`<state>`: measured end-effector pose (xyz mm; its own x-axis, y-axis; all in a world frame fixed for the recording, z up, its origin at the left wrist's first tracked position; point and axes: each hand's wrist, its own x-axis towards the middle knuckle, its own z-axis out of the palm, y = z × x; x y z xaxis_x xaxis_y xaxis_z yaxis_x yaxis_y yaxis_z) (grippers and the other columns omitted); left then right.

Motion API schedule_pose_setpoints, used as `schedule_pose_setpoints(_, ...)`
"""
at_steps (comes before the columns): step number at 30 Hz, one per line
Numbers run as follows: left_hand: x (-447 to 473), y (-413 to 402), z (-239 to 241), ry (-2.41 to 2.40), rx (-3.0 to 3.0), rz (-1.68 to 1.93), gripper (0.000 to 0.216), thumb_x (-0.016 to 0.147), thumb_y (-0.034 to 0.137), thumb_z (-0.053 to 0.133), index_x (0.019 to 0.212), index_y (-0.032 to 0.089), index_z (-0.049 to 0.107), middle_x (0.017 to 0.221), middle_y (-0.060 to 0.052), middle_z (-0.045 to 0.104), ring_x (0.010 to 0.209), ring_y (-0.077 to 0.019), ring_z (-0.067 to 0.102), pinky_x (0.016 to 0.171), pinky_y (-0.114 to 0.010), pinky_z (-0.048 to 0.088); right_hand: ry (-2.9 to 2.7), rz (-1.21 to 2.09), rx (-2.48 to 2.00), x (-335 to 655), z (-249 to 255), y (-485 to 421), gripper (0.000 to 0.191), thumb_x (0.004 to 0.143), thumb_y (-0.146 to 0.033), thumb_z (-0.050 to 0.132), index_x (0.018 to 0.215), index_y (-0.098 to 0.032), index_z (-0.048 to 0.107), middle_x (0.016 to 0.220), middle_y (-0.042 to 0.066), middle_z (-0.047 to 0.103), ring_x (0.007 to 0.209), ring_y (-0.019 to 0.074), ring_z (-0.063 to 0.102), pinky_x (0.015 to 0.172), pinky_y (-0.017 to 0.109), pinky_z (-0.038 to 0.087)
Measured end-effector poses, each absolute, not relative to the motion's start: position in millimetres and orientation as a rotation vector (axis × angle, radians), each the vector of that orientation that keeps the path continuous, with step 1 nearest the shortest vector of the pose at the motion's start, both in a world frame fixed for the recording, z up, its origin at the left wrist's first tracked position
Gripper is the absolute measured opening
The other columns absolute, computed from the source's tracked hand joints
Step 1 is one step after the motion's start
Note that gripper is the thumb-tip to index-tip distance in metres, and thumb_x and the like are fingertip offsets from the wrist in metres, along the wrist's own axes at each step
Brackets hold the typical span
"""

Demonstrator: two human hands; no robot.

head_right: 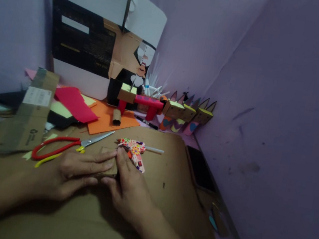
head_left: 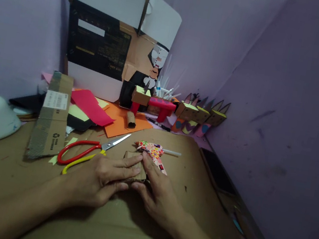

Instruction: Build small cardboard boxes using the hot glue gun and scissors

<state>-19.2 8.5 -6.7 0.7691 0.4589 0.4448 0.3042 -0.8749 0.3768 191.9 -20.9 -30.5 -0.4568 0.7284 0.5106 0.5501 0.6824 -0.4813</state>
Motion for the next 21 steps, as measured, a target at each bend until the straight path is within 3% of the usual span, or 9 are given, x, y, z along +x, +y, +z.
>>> schedule_pose_setpoints(6,-20.0,13.4,-6.0,0.553,2.638,0.804,0.048,0.083,0.014,0.054,0.131,0.021,0.051,0.14,-0.009,0.045,0.127,-0.0223,0.045,0.103,-0.035,0.043,-2.149,0.351,-0.974,190.5,-29.0,-22.1,0.069,0.085,-0.013,0.051,0.146,-0.018,0.019,0.145,0.017,0.04,0.136,0.0243,0.035,0.108,0.046,0.036)
schedule_pose_setpoints(21,-20.4,17.8,-0.9,0.388,2.719,0.901,0.041,0.085,0.013,0.053,0.126,0.014,0.055,0.135,-0.015,0.05,0.125,-0.0215,0.048,0.101,-0.032,0.044,-2.171,0.4,-0.967,195.8,-28.6,-20.2,0.061,0.089,-0.018,0.047,0.145,-0.015,0.025,0.145,0.019,0.039,0.136,0.0242,0.034,0.108,0.047,0.034)
